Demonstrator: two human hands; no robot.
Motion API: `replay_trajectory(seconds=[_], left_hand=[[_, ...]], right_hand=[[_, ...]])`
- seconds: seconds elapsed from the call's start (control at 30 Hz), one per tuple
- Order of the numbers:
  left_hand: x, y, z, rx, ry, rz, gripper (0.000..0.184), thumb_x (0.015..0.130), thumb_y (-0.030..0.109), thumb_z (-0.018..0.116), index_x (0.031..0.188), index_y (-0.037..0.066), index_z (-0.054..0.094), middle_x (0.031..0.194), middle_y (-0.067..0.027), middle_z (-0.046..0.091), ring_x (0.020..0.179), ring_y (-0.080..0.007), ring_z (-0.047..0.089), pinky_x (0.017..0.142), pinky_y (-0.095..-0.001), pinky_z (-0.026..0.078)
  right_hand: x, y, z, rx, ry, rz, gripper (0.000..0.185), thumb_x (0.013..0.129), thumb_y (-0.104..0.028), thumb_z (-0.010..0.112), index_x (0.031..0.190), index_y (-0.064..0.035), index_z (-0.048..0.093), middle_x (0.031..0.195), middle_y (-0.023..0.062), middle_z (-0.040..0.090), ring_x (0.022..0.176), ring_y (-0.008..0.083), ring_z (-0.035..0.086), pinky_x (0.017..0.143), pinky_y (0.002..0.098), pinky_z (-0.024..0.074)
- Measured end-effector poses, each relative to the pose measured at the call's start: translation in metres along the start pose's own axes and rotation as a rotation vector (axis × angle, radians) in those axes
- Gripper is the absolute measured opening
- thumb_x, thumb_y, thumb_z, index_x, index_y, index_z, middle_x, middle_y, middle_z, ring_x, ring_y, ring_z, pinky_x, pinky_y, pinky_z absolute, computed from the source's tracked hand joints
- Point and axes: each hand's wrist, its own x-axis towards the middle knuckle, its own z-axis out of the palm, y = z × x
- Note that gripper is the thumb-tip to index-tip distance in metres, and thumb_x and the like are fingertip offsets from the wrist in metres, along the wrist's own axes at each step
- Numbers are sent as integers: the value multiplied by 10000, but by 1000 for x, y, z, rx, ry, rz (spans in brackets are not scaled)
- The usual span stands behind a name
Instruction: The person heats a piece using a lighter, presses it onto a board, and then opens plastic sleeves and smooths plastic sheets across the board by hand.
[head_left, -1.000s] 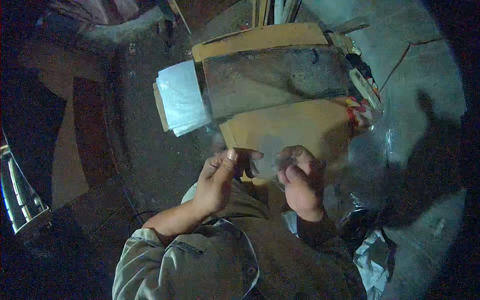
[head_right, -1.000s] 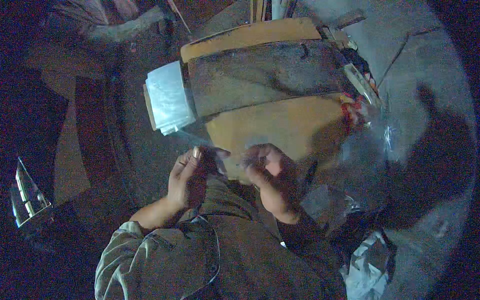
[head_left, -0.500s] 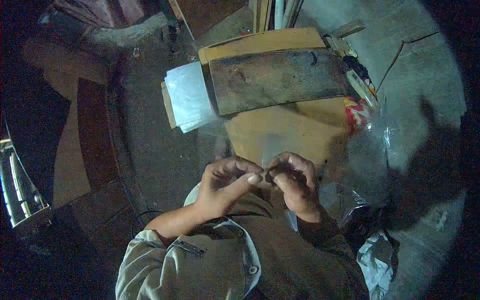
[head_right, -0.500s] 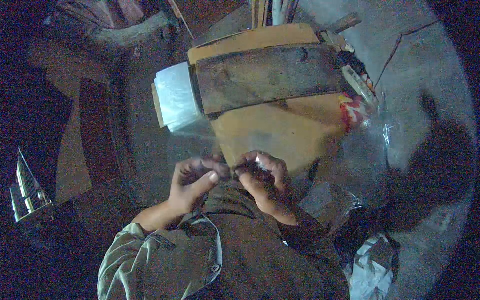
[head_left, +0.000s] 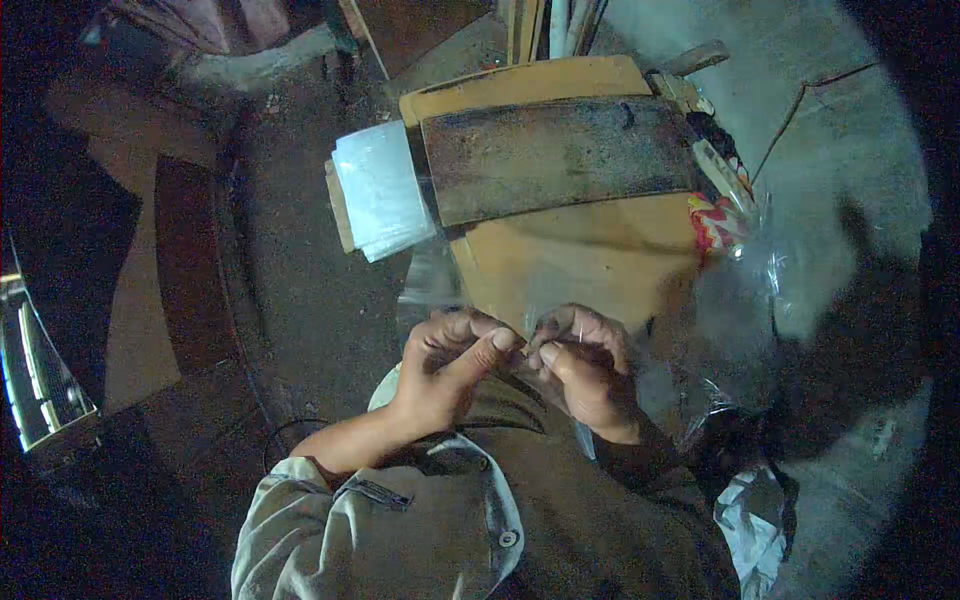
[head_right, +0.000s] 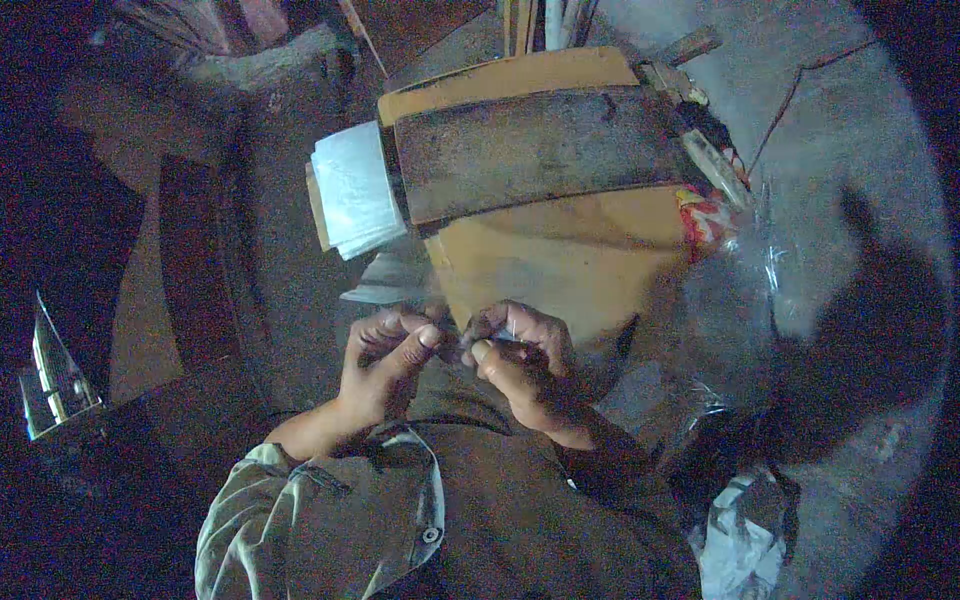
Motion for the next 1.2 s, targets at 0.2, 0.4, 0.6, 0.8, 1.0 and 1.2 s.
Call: replay_trajectory(seconds=[0.2, 0.4, 0.6, 0.8, 1.0, 1.2], left_hand=[[0, 1, -1, -11, -11, -13, 129, 908, 105, 562, 890, -8, 622, 845, -52, 656, 782, -104, 588, 708, -266, 473], [3, 0, -5, -151, -41, -18, 148, 913, 126, 557, 883, -2, 625, 838, -64, 656, 777, -129, 602, 707, -284, 481], [2, 0, -8, -261, -43, -49, 183, 918, 171, 553, 892, 4, 623, 834, -95, 649, 755, -169, 616, 679, -305, 485], [-1, 3, -9, -317, -65, -23, 186, 927, 166, 532, 907, -2, 609, 848, -112, 642, 723, -181, 612, 678, -316, 481], [-2, 4, -11, -248, -79, -3, 211, 936, 170, 513, 884, -11, 608, 840, -115, 642, 722, -182, 611, 675, -321, 484], [-5, 5, -9, -254, -4, -55, 305, 962, 227, 459, 883, -24, 615, 820, -118, 639, 729, -184, 617, 679, -314, 487]], right_hand=[[1, -6, 4, -9, 39, 61, 125, 779, -93, 573, 854, 6, 569, 764, 68, 603, 688, 114, 559, 590, 233, 433], [-1, 2, 3, 101, 41, -52, 150, 809, -135, 554, 872, 0, 574, 747, 67, 602, 630, 101, 524, 561, 226, 413], [-9, -13, 3, 144, 123, 9, 202, 793, -174, 578, 851, 17, 555, 714, 96, 584, 582, 120, 501, 513, 232, 386], [-13, -17, 7, 186, 134, -2, 208, 796, -194, 596, 823, 2, 531, 687, 87, 559, 565, 114, 480, 496, 227, 371], [-13, -11, 4, 224, 90, -40, 135, 850, -154, 575, 866, -20, 560, 713, 63, 591, 571, 90, 487, 525, 222, 393], [-13, -13, 8, 77, 170, -13, 177, 860, -187, 585, 852, -12, 563, 690, 63, 594, 568, 84, 495, 532, 226, 399]])
